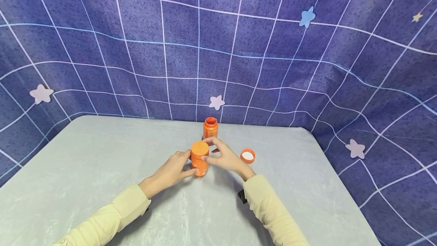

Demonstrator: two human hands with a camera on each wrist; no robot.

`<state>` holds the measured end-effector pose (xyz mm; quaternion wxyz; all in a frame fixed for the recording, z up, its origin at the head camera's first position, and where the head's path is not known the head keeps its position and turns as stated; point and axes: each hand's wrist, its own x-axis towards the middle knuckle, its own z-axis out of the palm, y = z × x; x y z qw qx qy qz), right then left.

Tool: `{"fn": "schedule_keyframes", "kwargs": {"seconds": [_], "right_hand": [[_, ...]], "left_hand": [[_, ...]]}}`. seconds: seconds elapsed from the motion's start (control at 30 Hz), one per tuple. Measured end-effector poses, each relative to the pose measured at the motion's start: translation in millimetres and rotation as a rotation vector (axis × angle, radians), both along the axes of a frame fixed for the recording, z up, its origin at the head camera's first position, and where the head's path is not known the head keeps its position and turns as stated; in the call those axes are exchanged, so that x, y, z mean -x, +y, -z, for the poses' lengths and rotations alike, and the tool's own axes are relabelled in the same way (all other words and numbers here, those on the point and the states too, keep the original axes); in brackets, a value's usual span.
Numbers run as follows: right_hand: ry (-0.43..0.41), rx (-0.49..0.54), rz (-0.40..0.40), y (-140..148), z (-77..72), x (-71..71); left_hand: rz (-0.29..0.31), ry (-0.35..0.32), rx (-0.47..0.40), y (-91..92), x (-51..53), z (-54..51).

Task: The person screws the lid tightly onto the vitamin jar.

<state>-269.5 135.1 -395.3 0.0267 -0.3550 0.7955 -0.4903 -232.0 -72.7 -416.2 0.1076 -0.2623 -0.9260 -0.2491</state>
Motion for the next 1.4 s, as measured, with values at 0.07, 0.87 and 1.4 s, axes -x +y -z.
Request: {"fn": "schedule_keyframes", "kwargs": {"seconds": [0.07,0.87,1.4], "right_hand": [[0.003,-0.002,0.041,-3.0,-3.5,-6.3],[-0.011,-0.027,-0.052,-5.4,-28.5,-20.9],[0.003,-0.024,-0.101,2.6,-2.5,3.3]], "left_hand": [[-0.003,-0.004,0.000,0.1,-0.3,-0.2],[0.005,0.011,0.000,0.3,0.3,0.5],[0.000,0.008,0.001,0.7,0.1,0.1]]}}
